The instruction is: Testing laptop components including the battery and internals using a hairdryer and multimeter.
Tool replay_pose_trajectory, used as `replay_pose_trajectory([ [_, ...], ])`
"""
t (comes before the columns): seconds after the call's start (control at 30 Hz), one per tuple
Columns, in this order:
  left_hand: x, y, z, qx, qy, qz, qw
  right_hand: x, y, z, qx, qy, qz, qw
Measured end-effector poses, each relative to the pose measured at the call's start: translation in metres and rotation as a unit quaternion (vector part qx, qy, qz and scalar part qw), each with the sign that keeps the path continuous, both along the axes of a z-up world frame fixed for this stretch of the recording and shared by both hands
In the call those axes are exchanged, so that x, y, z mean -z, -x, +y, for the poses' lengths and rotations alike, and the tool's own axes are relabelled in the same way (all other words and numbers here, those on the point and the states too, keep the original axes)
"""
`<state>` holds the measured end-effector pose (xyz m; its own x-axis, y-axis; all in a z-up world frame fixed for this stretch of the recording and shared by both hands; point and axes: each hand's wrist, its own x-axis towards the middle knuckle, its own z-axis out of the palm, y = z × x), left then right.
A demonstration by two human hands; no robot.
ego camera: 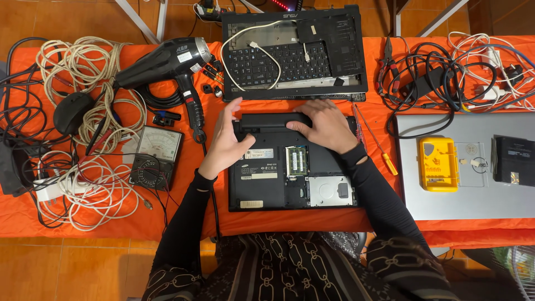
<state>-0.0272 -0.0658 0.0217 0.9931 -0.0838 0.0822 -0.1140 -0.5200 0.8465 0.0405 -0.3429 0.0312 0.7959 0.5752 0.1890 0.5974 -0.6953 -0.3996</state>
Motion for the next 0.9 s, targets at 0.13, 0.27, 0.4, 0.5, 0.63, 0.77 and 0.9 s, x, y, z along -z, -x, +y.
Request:
replay_pose_trajectory([
  [0.13,0.007,0.000,0.002,0.004,0.005,-0.015,1.000,-0.001,0.004,0.001,0.005,-0.002,-0.019,1.000],
  [0.27,0.007,-0.001,0.002,-0.004,0.010,0.009,1.000,-0.005,0.005,0.003,0.004,-0.005,-0.036,0.999],
  [0.4,0.008,-0.002,0.003,0.006,0.023,0.017,1.000,-0.005,0.004,0.002,0.002,-0.005,-0.034,0.999],
  [0.5,0.010,-0.002,0.006,0.021,0.024,0.007,0.999,-0.002,0.003,0.002,0.005,0.006,-0.034,0.999],
  [0.63,0.019,-0.004,0.009,0.028,0.025,0.008,0.999,-0.001,0.004,0.001,0.007,0.011,-0.042,0.999],
  [0.77,0.017,-0.005,0.009,0.022,0.032,0.013,0.999,0.002,0.005,0.002,0.010,0.007,-0.050,0.999],
  [0.9,0.023,-0.006,0.010,0.016,0.041,0.024,0.999,0.000,0.001,0.007,0.028,-0.015,-0.060,0.998],
])
